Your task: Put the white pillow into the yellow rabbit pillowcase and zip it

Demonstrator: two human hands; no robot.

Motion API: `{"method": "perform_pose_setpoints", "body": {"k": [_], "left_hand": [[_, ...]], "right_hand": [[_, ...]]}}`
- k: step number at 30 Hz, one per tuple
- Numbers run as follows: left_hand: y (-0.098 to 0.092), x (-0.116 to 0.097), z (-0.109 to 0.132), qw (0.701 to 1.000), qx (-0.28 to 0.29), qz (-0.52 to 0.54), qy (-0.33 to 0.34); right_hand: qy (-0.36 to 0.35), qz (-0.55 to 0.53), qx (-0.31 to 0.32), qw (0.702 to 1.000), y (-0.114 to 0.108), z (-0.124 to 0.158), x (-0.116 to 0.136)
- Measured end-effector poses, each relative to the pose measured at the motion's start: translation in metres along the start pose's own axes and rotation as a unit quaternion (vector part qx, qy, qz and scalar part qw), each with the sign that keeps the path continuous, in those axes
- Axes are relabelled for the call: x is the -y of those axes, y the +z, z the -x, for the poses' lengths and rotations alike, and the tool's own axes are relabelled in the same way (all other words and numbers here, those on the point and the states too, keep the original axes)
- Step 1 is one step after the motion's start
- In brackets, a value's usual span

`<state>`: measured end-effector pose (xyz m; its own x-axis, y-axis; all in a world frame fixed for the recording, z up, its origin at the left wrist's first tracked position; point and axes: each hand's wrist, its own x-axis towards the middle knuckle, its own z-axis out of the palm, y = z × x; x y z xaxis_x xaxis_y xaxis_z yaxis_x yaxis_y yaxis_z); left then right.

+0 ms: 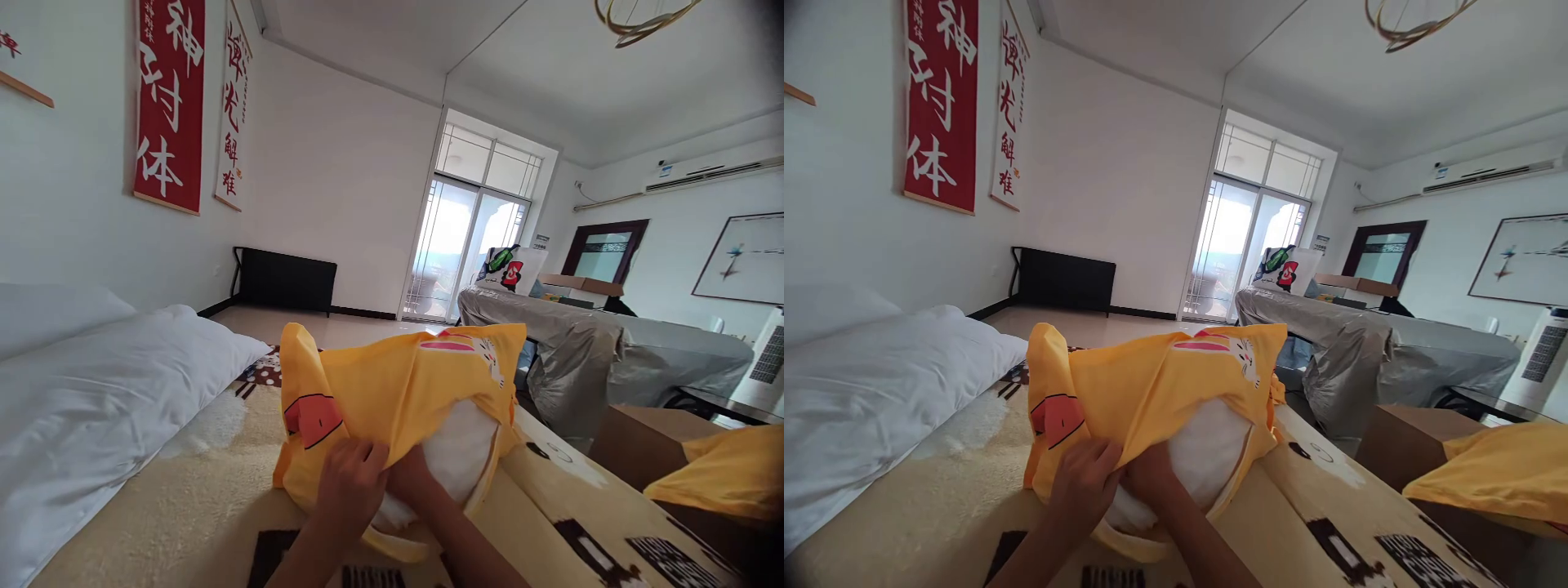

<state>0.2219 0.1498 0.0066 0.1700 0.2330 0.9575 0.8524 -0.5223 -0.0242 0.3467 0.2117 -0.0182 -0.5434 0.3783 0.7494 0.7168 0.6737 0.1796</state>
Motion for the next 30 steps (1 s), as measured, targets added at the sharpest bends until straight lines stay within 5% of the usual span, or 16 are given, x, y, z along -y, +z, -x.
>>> {"method": "perform_pose_setpoints", "body": {"k": [4,8,10,13,16,21,23,27,30], "left_hand": [[-0.001,0.014,-0.004,0.999,-0.013,-0.018,0.025],[0.002,0.014,0.002,0.998,-0.006,0.008,0.067],[0.004,0.014,0.006,0.994,-0.003,0.016,0.103],[0.007,0.013,0.010,0.987,-0.002,-0.003,0.159],[0.008,0.014,0.011,0.984,0.007,-0.017,0.176],[-0.001,0.006,0.006,0.984,0.005,0.023,0.178],[-0.007,-0.003,0.004,0.980,0.010,0.039,0.195],[-0.012,-0.012,0.003,0.973,0.041,0.008,0.229],[-0.004,0.005,0.005,0.971,0.006,-0.089,0.223]], "right_hand": [[-0.035,0.033,-0.158,0.986,-0.033,0.027,-0.046],[0.161,0.155,-0.309,0.924,-0.062,0.057,-0.121],[0.258,0.189,-0.314,0.894,-0.065,0.072,-0.156],[0.325,0.189,-0.263,0.889,-0.062,0.091,-0.187],[0.308,0.146,-0.252,0.906,-0.064,0.094,-0.188],[0.206,0.038,-0.188,0.960,-0.079,0.072,-0.153],[0.196,0.059,-0.219,0.954,-0.078,0.072,-0.152],[0.313,0.102,-0.400,0.855,-0.076,0.098,-0.184],[0.412,0.079,-0.452,0.787,-0.079,0.117,-0.205]]}}
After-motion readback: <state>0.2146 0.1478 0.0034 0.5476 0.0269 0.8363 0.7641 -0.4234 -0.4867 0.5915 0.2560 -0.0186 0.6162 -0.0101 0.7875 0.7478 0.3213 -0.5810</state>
